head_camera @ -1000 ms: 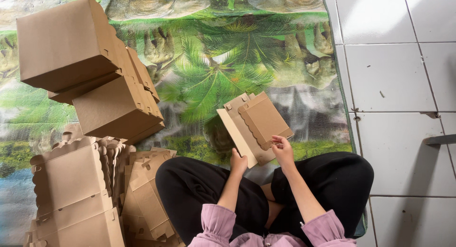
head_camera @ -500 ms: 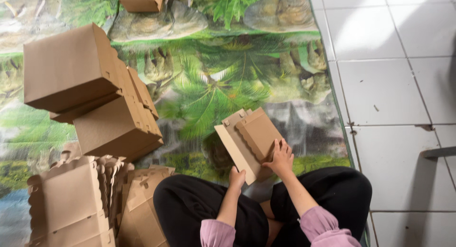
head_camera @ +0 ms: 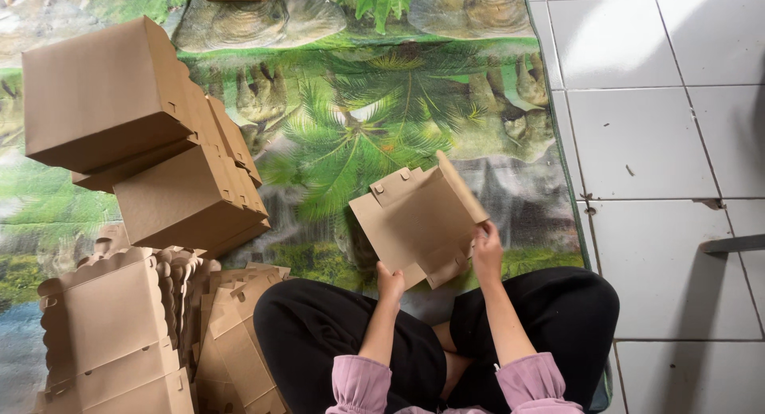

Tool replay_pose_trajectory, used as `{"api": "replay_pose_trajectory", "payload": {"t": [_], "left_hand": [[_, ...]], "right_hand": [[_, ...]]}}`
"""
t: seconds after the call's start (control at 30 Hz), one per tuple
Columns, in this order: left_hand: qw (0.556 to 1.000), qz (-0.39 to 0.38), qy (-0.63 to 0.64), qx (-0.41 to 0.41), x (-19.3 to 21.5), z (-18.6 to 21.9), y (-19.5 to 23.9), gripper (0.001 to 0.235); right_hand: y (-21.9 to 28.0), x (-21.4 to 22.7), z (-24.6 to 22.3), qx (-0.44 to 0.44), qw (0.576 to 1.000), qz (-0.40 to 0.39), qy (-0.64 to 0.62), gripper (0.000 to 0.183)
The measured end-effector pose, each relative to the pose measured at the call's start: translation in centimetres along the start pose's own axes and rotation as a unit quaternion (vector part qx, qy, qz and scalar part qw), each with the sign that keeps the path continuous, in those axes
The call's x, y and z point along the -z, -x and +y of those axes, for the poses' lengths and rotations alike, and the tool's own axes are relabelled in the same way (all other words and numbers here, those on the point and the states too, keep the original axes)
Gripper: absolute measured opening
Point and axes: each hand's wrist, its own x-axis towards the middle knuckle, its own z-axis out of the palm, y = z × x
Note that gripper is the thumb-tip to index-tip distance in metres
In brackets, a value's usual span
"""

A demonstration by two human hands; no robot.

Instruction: The person sits on the floor and assembles flat-packed cardboard boxes by hand. They fold the side flaps, tuck the tabs into slots, and press the edges to form the box structure. The person handles multiple boxes, stacking the finished ones and picking up new flat pieces from a pile.

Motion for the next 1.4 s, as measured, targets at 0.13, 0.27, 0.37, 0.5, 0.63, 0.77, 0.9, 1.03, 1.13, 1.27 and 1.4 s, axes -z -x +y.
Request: {"api": "replay_pose_trajectory", "payload": {"t": [0.13,0.27,0.37,0.5,0.63,0.77,0.9,1.03,1.13,1.27,1.4], "left_hand": [[1.000,-0.018,0.005,-0.009,1.0,2.8,3.6,0.075],[0.993,-0.085,0.074,-0.017,2.1,6.3,7.8,0.071],[0.992,-0.095,0.084,-0.022,2.4,6.5,8.2,0.071],[0.993,-0.087,0.074,-0.017,2.4,6.2,7.7,0.073],[0.984,-0.103,0.141,-0.034,1.1,2.6,3.1,0.071],[0.973,-0.116,0.196,-0.048,3.0,7.5,8.7,0.052],[0.967,-0.142,0.186,-0.098,2.9,6.1,7.1,0.048],[0.969,-0.116,0.196,-0.097,2.4,5.6,6.3,0.041],[0.971,-0.072,0.208,-0.091,1.9,5.6,6.3,0.035],[0.972,-0.003,0.206,-0.112,2.1,6.3,6.9,0.024],[0.964,0.064,0.222,-0.130,1.6,5.6,5.7,0.016]], "right_hand": [[-1.6,0.7,1.3,-0.085,0.977,0.074,-0.180,0.073],[-2.4,1.4,1.1,-0.147,0.947,0.069,-0.278,0.073],[-3.3,1.1,3.1,-0.106,0.949,0.100,-0.278,0.059],[-5.2,1.9,4.1,-0.105,0.957,0.105,-0.251,0.039],[-4.0,5.3,-1.5,-0.148,0.930,0.127,-0.313,0.048],[-7.9,9.2,-2.3,-0.021,0.878,0.159,-0.451,0.080],[-7.8,10.8,-7.0,0.195,0.883,0.147,-0.400,0.035],[-3.6,9.7,-12.0,0.272,0.922,0.087,-0.262,0.021],[-1.7,7.8,-11.3,0.174,0.971,0.006,-0.163,0.013],[-3.2,5.0,-4.4,0.040,0.994,-0.082,-0.064,0.013],[-2.5,3.2,-1.8,-0.051,0.975,-0.157,0.145,0.045]]}}
